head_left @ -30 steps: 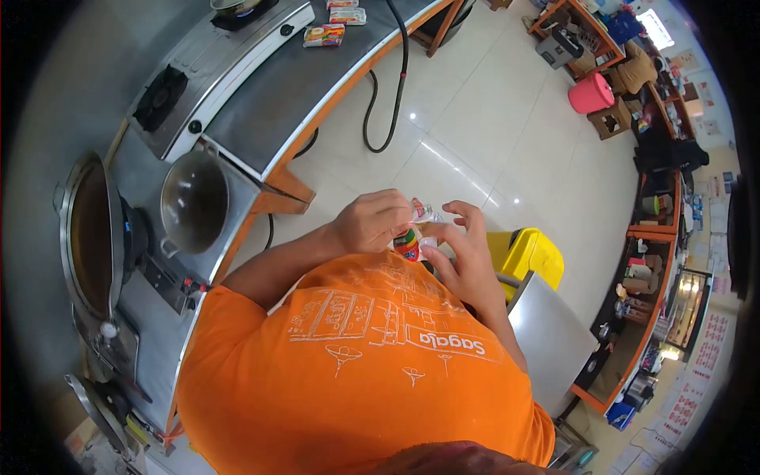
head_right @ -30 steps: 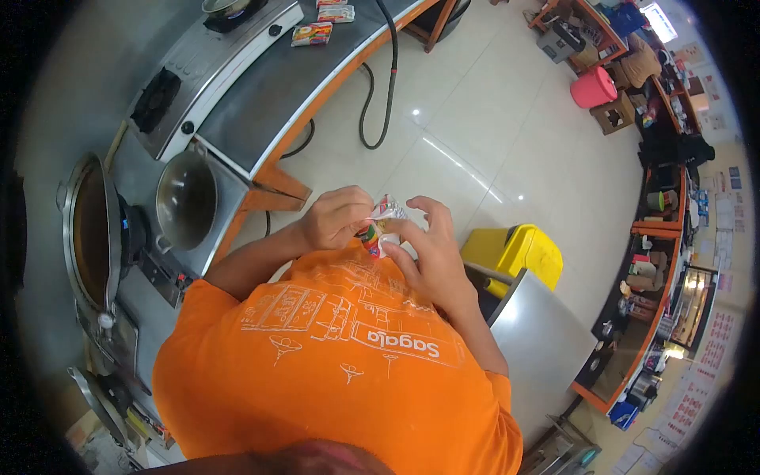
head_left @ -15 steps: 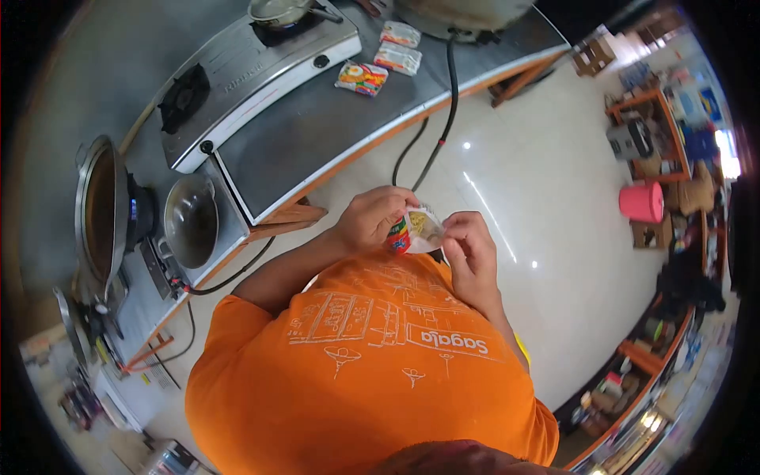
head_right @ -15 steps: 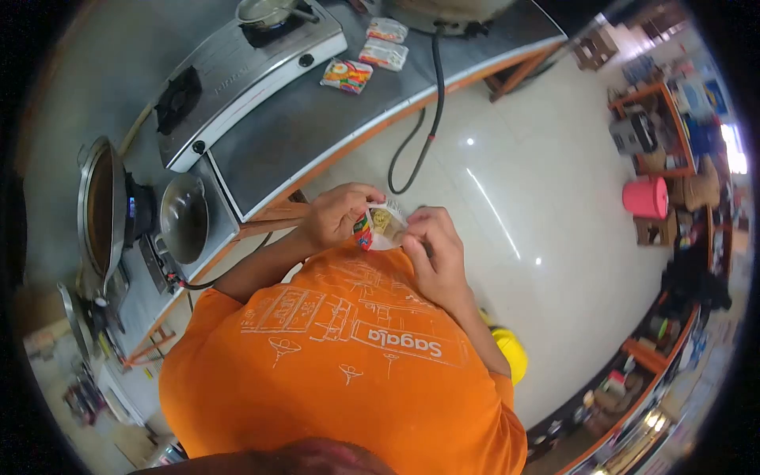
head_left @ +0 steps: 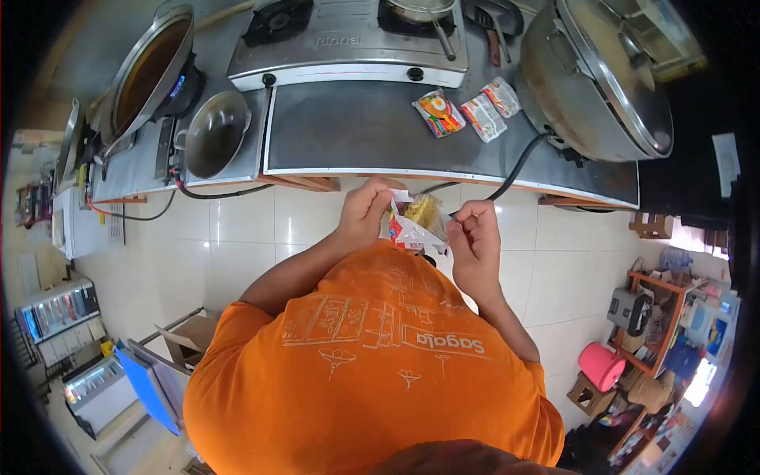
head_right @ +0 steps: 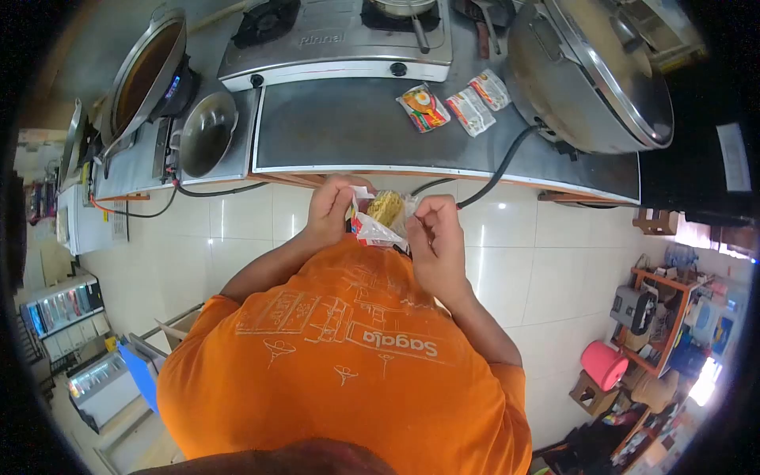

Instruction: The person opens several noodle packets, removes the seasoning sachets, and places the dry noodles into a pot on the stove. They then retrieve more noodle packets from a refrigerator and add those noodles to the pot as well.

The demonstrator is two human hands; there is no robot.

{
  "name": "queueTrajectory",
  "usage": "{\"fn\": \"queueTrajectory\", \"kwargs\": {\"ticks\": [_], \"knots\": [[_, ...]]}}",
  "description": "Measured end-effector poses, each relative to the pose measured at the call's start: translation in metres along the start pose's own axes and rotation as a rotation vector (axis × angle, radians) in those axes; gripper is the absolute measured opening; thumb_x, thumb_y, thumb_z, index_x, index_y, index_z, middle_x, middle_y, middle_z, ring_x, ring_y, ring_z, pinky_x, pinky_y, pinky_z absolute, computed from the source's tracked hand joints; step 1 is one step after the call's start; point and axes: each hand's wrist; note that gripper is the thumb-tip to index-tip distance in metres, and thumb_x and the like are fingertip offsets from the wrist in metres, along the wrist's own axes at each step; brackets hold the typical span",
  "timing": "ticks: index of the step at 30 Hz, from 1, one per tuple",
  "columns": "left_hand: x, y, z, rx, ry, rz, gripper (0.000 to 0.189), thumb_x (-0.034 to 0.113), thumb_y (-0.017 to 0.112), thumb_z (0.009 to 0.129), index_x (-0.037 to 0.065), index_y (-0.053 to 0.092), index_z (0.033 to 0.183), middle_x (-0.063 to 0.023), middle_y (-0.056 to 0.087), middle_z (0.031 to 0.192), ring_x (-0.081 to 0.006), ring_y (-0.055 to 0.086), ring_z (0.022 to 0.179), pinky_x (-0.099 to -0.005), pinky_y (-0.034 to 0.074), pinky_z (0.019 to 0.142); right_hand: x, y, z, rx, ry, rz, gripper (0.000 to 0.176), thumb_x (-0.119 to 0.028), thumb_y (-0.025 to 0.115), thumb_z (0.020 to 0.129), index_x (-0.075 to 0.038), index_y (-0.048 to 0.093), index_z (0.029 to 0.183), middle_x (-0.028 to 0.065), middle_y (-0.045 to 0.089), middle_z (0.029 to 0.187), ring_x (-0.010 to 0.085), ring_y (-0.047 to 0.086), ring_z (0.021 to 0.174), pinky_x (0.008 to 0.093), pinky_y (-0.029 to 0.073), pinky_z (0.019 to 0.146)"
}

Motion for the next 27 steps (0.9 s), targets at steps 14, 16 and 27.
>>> {"fn": "queueTrajectory", "kwargs": {"ticks": [14, 16, 27], "knots": [[-0.037, -0.079, 0.085, -0.42, -0.137, -0.296, 0.048, 0.048, 0.035, 0.107, 0.003, 0.051, 0.108, -0.0142, 0.057, 0.119, -0.0199, 0.055, 0.111, -0.0359, 0.043, 0.098, -0.054, 0.07, 0.123, -0.412, -0.2, -0.88, 0.022, -0.014, 0.073, 0.086, -0.006, 0.069, 0.106, 0.0205, 0.048, 0.135, 0.0397, 0.05, 0.119, 0.0473, 0.04, 0.1], [-0.069, -0.086, 0.082, -0.534, -0.238, -0.409, 0.069, 0.065, 0.027, 0.102, 0.001, 0.05, 0.118, -0.0128, 0.055, 0.125, -0.0195, 0.051, 0.119, -0.0345, 0.038, 0.104, -0.044, 0.073, 0.13, -0.46, -0.111, -0.837, 0.02, -0.013, 0.072, 0.087, -0.003, 0.067, 0.104, 0.0234, 0.049, 0.134, 0.0423, 0.051, 0.121, 0.0476, 0.042, 0.101], [-0.085, -0.111, 0.135, -0.983, -0.62, -0.023, 0.068, 0.052, 0.02, 0.108, 0.002, 0.048, 0.144, -0.0156, 0.059, 0.137, -0.025, 0.053, 0.128, -0.0358, 0.036, 0.112, 0.031, 0.035, 0.155, -0.481, 0.179, -0.686, 0.03, -0.027, 0.055, 0.097, -0.007, 0.066, 0.116, 0.0252, 0.055, 0.122, 0.0412, 0.055, 0.112, 0.0452, 0.046, 0.096]]}}
Point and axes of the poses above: each hand's wrist, its own z-axis towards the middle knuckle, its own y-axis out of the palm, x = y × z
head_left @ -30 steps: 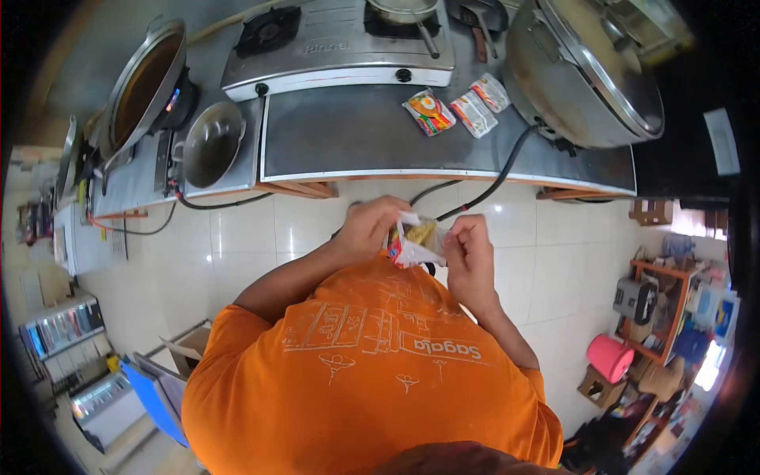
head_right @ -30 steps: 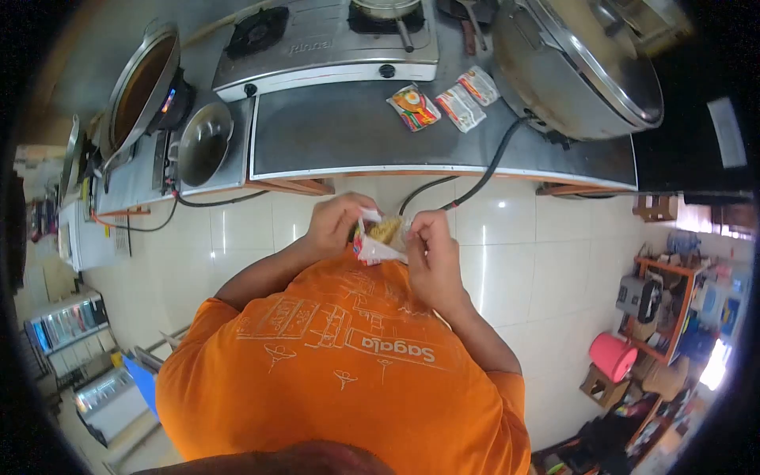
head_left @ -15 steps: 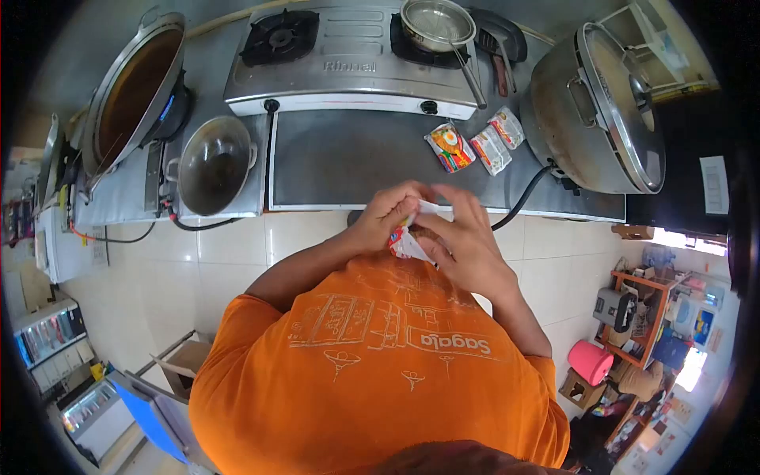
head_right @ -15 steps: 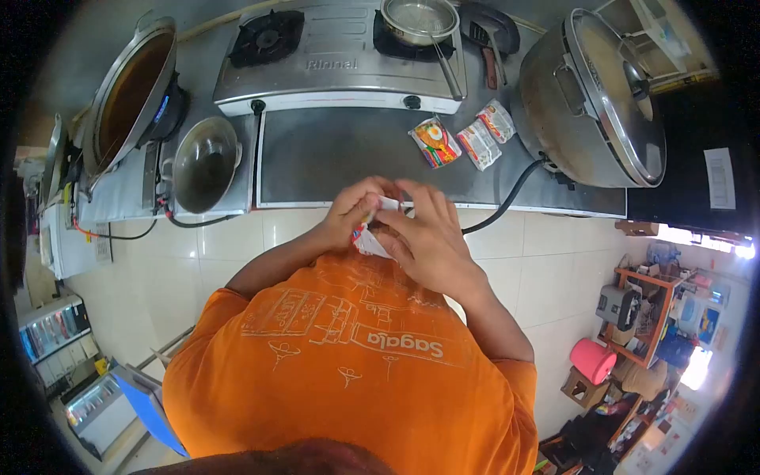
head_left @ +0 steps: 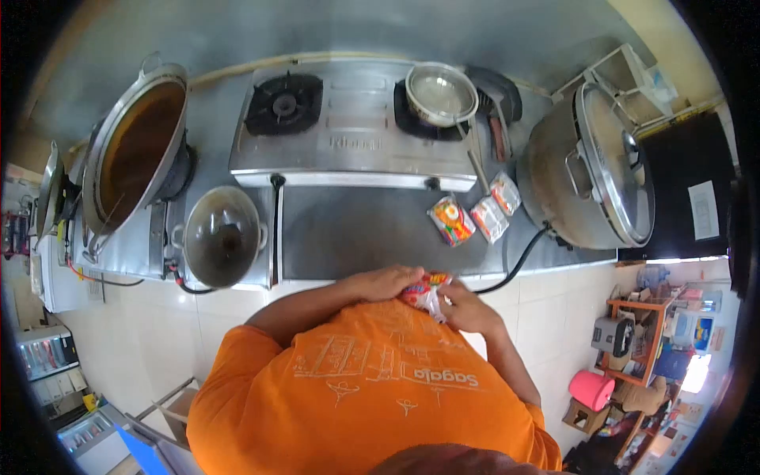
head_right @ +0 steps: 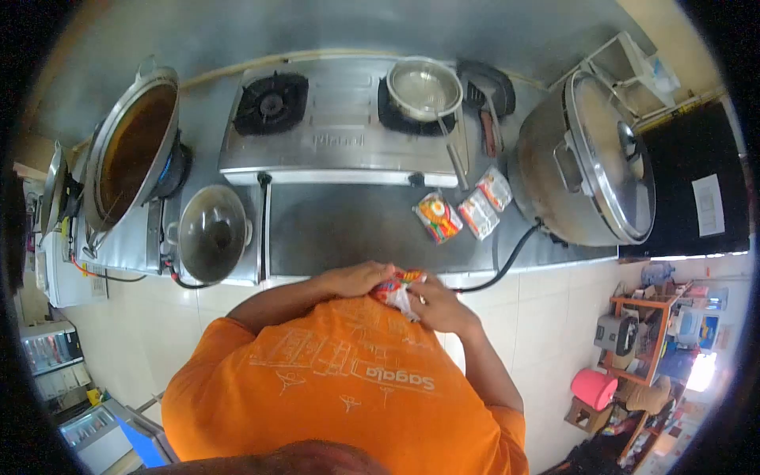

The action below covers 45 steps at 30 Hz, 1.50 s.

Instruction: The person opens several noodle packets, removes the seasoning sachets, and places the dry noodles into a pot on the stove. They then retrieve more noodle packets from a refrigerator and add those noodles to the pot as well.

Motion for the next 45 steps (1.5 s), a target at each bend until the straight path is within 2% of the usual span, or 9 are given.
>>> {"fn": "queueTrajectory", "kwargs": {"ticks": [3, 18, 21, 25, 28, 30, 33, 36, 45], "knots": [[0.016, 0.003, 0.001, 0.122, 0.149, 0.022, 0.057, 0.044, 0.028, 0.109, 0.004, 0.051, 0.143, -0.0159, 0.059, 0.136, -0.0226, 0.053, 0.125, -0.0351, 0.037, 0.11, 0.041, 0.014, 0.03, -0.173, 0.048, 0.25, 0.044, -0.039, 0.046, 0.102, -0.008, 0.061, 0.13, 0.0237, 0.054, 0.132, 0.0384, 0.048, 0.125, 0.0425, 0.039, 0.107], [0.025, -0.011, 0.014, 0.204, 0.175, -0.12, 0.063, 0.052, 0.037, 0.106, 0.002, 0.053, 0.14, -0.0125, 0.065, 0.127, -0.018, 0.056, 0.117, -0.0331, 0.042, 0.104, 0.009, -0.075, 0.021, 0.177, -0.35, 0.143, 0.024, 0.0, 0.062, 0.092, -0.005, 0.068, 0.114, 0.0108, 0.065, 0.113, 0.0275, 0.059, 0.111, 0.0354, 0.047, 0.095], [0.0, -0.006, 0.013, 0.225, 0.193, -0.268, 0.067, 0.053, 0.042, 0.103, -0.001, 0.047, 0.144, -0.0131, 0.057, 0.137, -0.019, 0.052, 0.125, -0.0347, 0.039, 0.108, 0.003, -0.11, 0.017, 0.101, -0.097, 0.688, 0.022, -0.004, 0.057, 0.098, -0.001, 0.065, 0.118, 0.004, 0.068, 0.113, 0.0114, 0.064, 0.1, 0.0298, 0.052, 0.089], [0.003, 0.004, -0.008, 0.275, 0.238, -0.26, 0.087, 0.069, 0.05, 0.094, -0.001, 0.044, 0.146, -0.0166, 0.055, 0.139, -0.0229, 0.051, 0.127, -0.0357, 0.038, 0.108, 0.031, -0.11, 0.062, 0.24, -0.096, 1.2, 0.032, -0.011, 0.057, 0.098, 0.001, 0.058, 0.127, 0.0089, 0.068, 0.115, 0.0163, 0.066, 0.104, 0.0339, 0.052, 0.092], [-0.005, 0.014, -0.015, 0.292, 0.278, -0.344, 0.079, 0.06, 0.051, 0.096, -0.002, 0.044, 0.145, -0.017, 0.058, 0.135, -0.0228, 0.053, 0.123, -0.0356, 0.04, 0.106, 0.07, -0.085, 0.102, 0.076, 0.121, 0.371, 0.032, -0.02, 0.061, 0.098, -0.004, 0.058, 0.125, 0.0079, 0.066, 0.113, 0.0151, 0.062, 0.102, 0.03, 0.049, 0.086], [-0.002, 0.021, -0.021, 0.338, 0.277, -0.358, 0.073, 0.053, 0.051, 0.098, -0.002, 0.044, 0.144, -0.0174, 0.06, 0.132, -0.0231, 0.056, 0.12, -0.0353, 0.042, 0.104, 0.065, -0.069, 0.095, 0.37, -0.215, -0.275, 0.029, -0.02, 0.064, 0.096, -0.003, 0.06, 0.119, 0.0099, 0.063, 0.11, 0.0165, 0.06, 0.104, 0.03, 0.048, 0.088], [0.022, 0.024, -0.038, 0.46, 0.192, -0.289, 0.069, 0.046, 0.053, 0.097, -0.003, 0.042, 0.146, -0.0191, 0.061, 0.131, -0.0255, 0.058, 0.119, -0.0358, 0.044, 0.102, 0.04, -0.081, 0.079, 0.099, -0.228, 0.428, 0.028, -0.019, 0.069, 0.092, -0.005, 0.064, 0.116, 0.014, 0.06, 0.12, 0.025, 0.059, 0.113, 0.0346, 0.047, 0.093], [-0.004, 0.023, -0.03, 0.396, 0.288, -0.341, 0.07, 0.049, 0.052, 0.099, -0.001, 0.044, 0.146, -0.0182, 0.061, 0.131, -0.0246, 0.057, 0.119, -0.0364, 0.044, 0.102, -0.007, -0.097, 0.058, 0.066, -0.49, 0.196, 0.026, -0.017, 0.071, 0.089, -0.01, 0.068, 0.114, 0.0158, 0.056, 0.132, 0.033, 0.054, 0.122, 0.0392, 0.043, 0.102], [-0.009, 0.005, -0.033, 0.315, 0.31, -0.113, 0.08, 0.058, 0.05, 0.099, 0.003, 0.03, 0.154, -0.0171, 0.045, 0.149, -0.0257, 0.042, 0.138, -0.0378, 0.036, 0.111, -0.036, -0.038, 0.059, -0.203, -0.267, -0.406, 0.06, -0.057, 0.046, 0.099, -0.005, 0.069, 0.119, 0.0229, 0.047, 0.146, 0.0421, 0.04, 0.137, 0.0536, 0.033, 0.111]]}}
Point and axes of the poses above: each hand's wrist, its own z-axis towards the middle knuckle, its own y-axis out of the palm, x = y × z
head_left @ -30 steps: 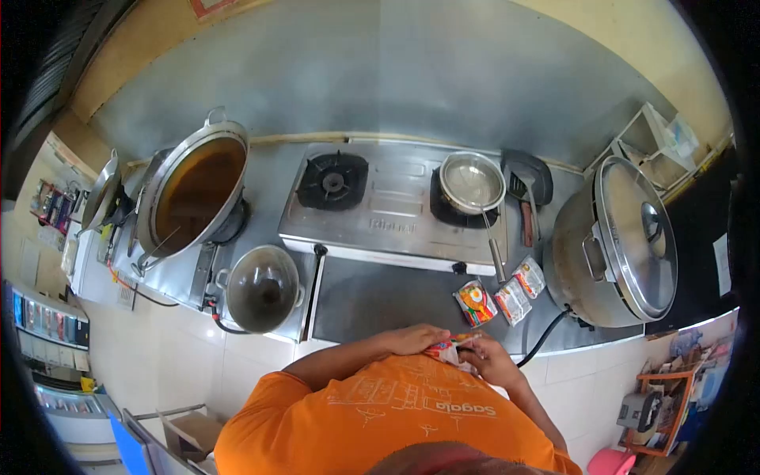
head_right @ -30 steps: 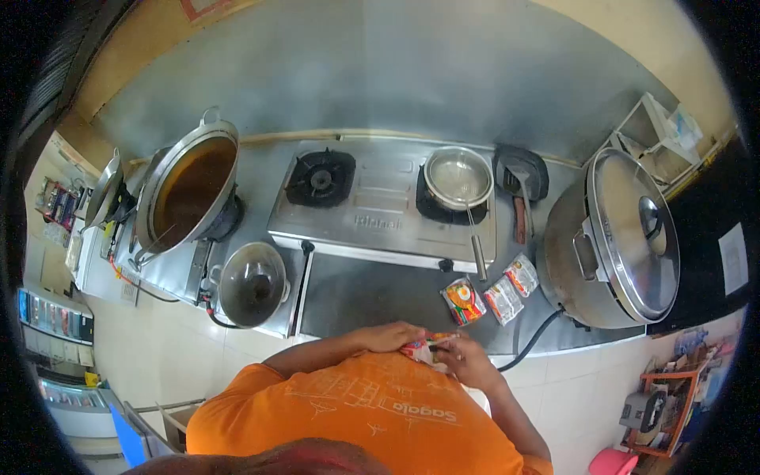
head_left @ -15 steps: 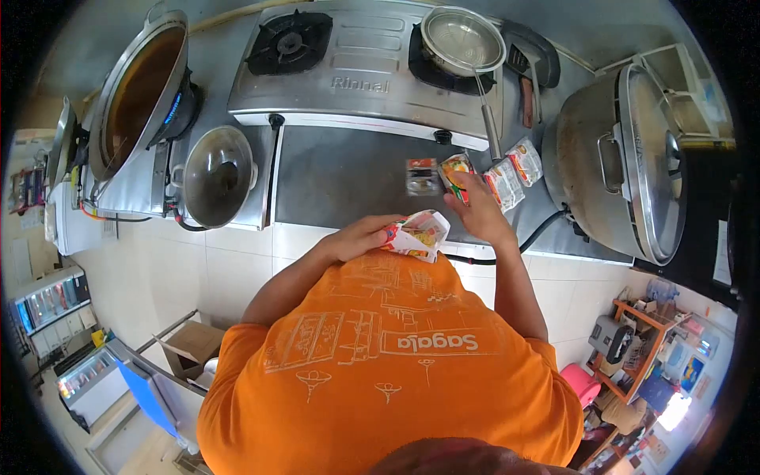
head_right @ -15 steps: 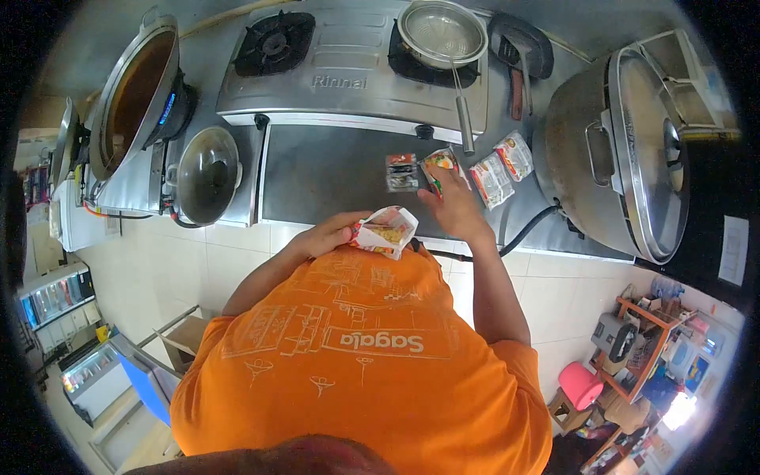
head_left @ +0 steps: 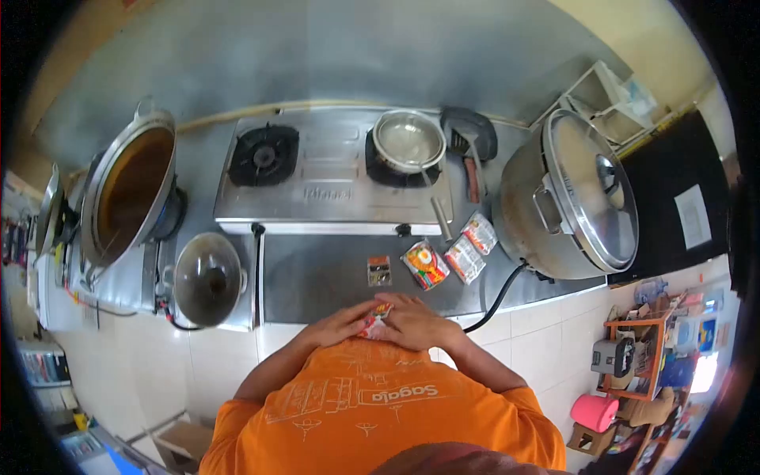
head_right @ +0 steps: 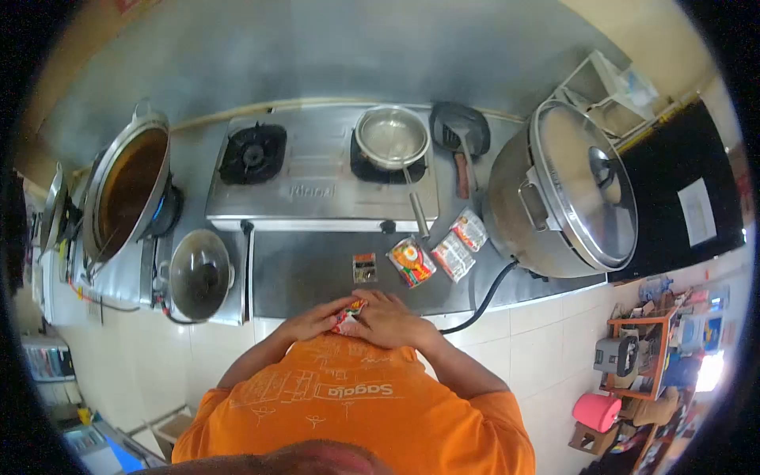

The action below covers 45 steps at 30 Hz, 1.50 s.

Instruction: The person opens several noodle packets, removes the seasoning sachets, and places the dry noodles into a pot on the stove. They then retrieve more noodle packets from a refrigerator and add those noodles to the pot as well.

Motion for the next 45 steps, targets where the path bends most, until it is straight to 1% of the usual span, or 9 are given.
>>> {"fn": "queueTrajectory", "kwargs": {"ticks": [8, 15, 19, 21, 27, 32, 38, 42, 45], "knots": [[0.005, -0.02, -0.017, -0.151, -0.137, 0.055, 0.08, 0.048, 0.067, 0.092, 0.004, 0.036, 0.151, -0.0169, 0.059, 0.134, -0.0241, 0.054, 0.124, -0.0377, 0.041, 0.106, -0.006, 0.004, -0.019, 0.291, -0.161, 0.578, 0.021, -0.007, 0.06, 0.097, 0.0, 0.065, 0.116, 0.0143, 0.061, 0.12, 0.0253, 0.059, 0.114, 0.0361, 0.049, 0.097], [-0.023, -0.041, -0.038, 0.211, -0.337, -0.064, 0.048, 0.007, 0.073, 0.084, 0.002, 0.058, 0.13, -0.0064, 0.068, 0.115, -0.0145, 0.063, 0.103, -0.0321, 0.05, 0.092, 0.044, 0.045, 0.008, 0.709, 0.146, 1.411, 0.025, -0.018, 0.057, 0.1, 0.0, 0.065, 0.115, 0.0022, 0.066, 0.106, 0.0125, 0.059, 0.098, 0.0299, 0.048, 0.087], [-0.086, -0.082, -0.062, 0.489, -0.349, 0.078, 0.043, 0.006, 0.067, 0.082, 0.001, 0.061, 0.124, -0.0092, 0.071, 0.11, -0.0191, 0.066, 0.1, -0.0344, 0.052, 0.089, 0.107, 0.093, 0.042, 0.597, 0.316, 0.474, 0.03, -0.028, 0.061, 0.096, -0.002, 0.066, 0.109, 0.0172, 0.068, 0.105, 0.0326, 0.064, 0.096, 0.0456, 0.051, 0.085], [-0.103, -0.099, -0.056, 0.583, -0.318, 0.248, 0.042, 0.01, 0.067, 0.082, 0.001, 0.062, 0.123, -0.0131, 0.072, 0.109, -0.0254, 0.069, 0.1, -0.0369, 0.052, 0.088, 0.128, 0.12, 0.042, 0.897, 0.371, 0.222, 0.037, -0.026, 0.066, 0.091, -0.005, 0.061, 0.12, 0.0235, 0.064, 0.112, 0.043, 0.06, 0.103, 0.054, 0.048, 0.09], [-0.062, -0.089, -0.03, 0.595, -0.572, 0.82, 0.054, 0.021, 0.068, 0.082, 0.002, 0.055, 0.131, -0.0204, 0.07, 0.109, -0.0404, 0.066, 0.103, -0.0457, 0.05, 0.091, 0.154, 0.086, 0.03, 0.77, 0.679, -0.001, 0.074, -0.026, 0.076, 0.08, -0.009, 0.04, 0.143, 0.0217, 0.048, 0.134, 0.0455, 0.045, 0.125, 0.0557, 0.042, 0.102], [-0.077, -0.085, -0.024, 0.873, -0.326, 1.073, 0.059, 0.019, 0.071, 0.082, 0.004, 0.051, 0.136, -0.0206, 0.06, 0.125, -0.0396, 0.055, 0.118, -0.047, 0.044, 0.101, 0.171, 0.089, 0.05, 0.533, 0.76, -0.183, 0.099, -0.033, 0.081, 0.073, -0.013, 0.025, 0.152, 0.0229, 0.041, 0.141, 0.0411, 0.039, 0.135, 0.0552, 0.031, 0.11], [-0.034, -0.041, 0.014, 0.931, -0.026, 1.029, 0.059, 0.019, 0.074, 0.084, 0.004, 0.051, 0.136, -0.0212, 0.055, 0.129, -0.0388, 0.05, 0.122, -0.0457, 0.041, 0.105, 0.161, 0.084, 0.017, 0.629, 0.703, 0.212, 0.084, -0.024, 0.074, 0.079, -0.013, 0.031, 0.151, 0.022, 0.051, 0.136, 0.0373, 0.053, 0.122, 0.0507, 0.04, 0.104], [-0.015, -0.001, 0.063, 0.712, 0.104, 0.604, 0.053, 0.018, 0.071, 0.09, 0.003, 0.05, 0.136, -0.0198, 0.057, 0.13, -0.0324, 0.054, 0.123, -0.0417, 0.041, 0.106, 0.149, 0.071, -0.036, 0.539, 0.149, 1.781, 0.055, -0.009, 0.059, 0.087, -0.005, 0.046, 0.14, 0.014, 0.06, 0.13, 0.0247, 0.062, 0.116, 0.0404, 0.052, 0.096], [-0.012, 0.028, 0.104, 0.474, -0.017, 0.164, 0.046, 0.011, 0.066, 0.094, 0.002, 0.051, 0.136, -0.013, 0.059, 0.13, -0.0208, 0.054, 0.123, -0.0371, 0.041, 0.105, 0.142, 0.058, -0.058, 0.426, 0.031, 1.98, 0.054, -0.008, 0.057, 0.088, -0.004, 0.046, 0.141, 0.0141, 0.059, 0.132, 0.0255, 0.061, 0.118, 0.0417, 0.05, 0.101]]}}
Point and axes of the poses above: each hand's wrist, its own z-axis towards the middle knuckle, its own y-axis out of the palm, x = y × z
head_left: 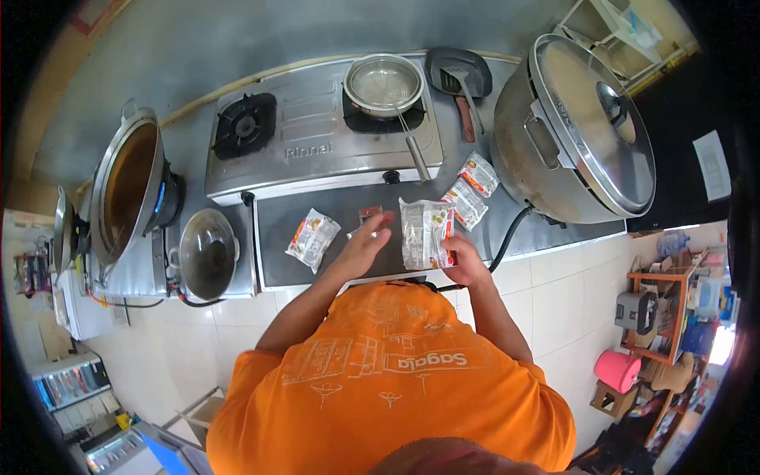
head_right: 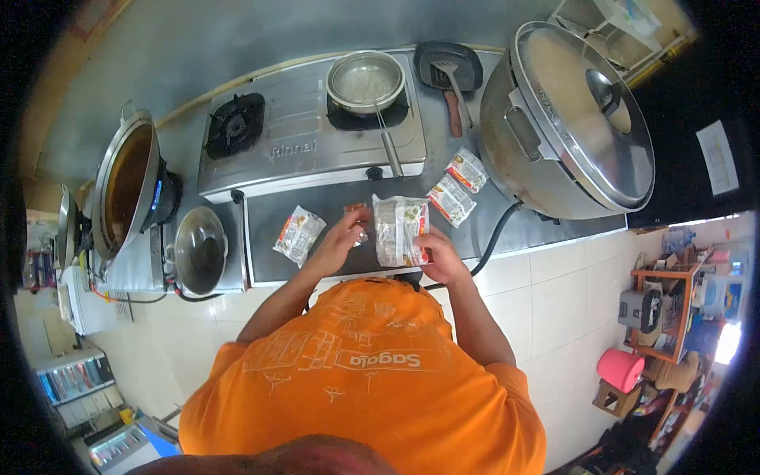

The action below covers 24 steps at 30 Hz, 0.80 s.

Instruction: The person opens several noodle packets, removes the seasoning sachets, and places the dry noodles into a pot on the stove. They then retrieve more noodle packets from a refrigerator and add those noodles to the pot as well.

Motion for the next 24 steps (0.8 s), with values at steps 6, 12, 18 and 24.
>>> {"fn": "queueTrajectory", "kwargs": {"ticks": [6, 12, 18, 24], "knots": [[0.052, 0.06, 0.025, -0.008, 0.009, -0.351, 0.038, 0.008, 0.064, 0.095, -0.001, 0.052, 0.131, -0.0068, 0.064, 0.123, -0.0132, 0.058, 0.113, -0.0319, 0.047, 0.098, -0.021, 0.035, -0.01, 0.136, -0.258, -0.648, 0.046, -0.006, 0.061, 0.09, -0.001, 0.044, 0.132, 0.0091, 0.055, 0.119, 0.0186, 0.055, 0.108, 0.0312, 0.044, 0.095], [0.069, 0.082, 0.02, 0.233, 0.045, 0.021, 0.04, 0.006, 0.064, 0.095, -0.002, 0.052, 0.132, -0.0106, 0.068, 0.117, -0.0147, 0.063, 0.106, -0.032, 0.051, 0.092, -0.035, 0.047, -0.015, 0.372, -0.79, -1.32, 0.028, -0.006, 0.067, 0.088, 0.0, 0.054, 0.112, 0.012, 0.058, 0.108, 0.0219, 0.057, 0.098, 0.0348, 0.049, 0.081], [0.078, 0.086, -0.001, 0.29, 0.156, 0.294, 0.048, 0.002, 0.061, 0.092, 0.002, 0.05, 0.139, -0.0179, 0.058, 0.135, -0.0285, 0.061, 0.12, -0.0348, 0.052, 0.094, -0.021, 0.054, 0.011, 0.225, -0.663, -1.146, 0.024, -0.005, 0.069, 0.087, 0.001, 0.057, 0.106, 0.015, 0.063, 0.098, 0.0259, 0.063, 0.088, 0.0371, 0.05, 0.077], [0.077, 0.06, -0.027, 0.281, 0.274, 0.485, 0.053, -0.004, 0.058, 0.09, 0.005, 0.049, 0.141, -0.02, 0.05, 0.145, -0.0389, 0.054, 0.129, -0.0431, 0.052, 0.098, 0.0, 0.068, 0.02, 0.113, -0.663, -1.063, 0.018, -0.003, 0.069, 0.085, -0.001, 0.059, 0.101, 0.0101, 0.06, 0.093, 0.0196, 0.062, 0.085, 0.0324, 0.049, 0.073]]}}
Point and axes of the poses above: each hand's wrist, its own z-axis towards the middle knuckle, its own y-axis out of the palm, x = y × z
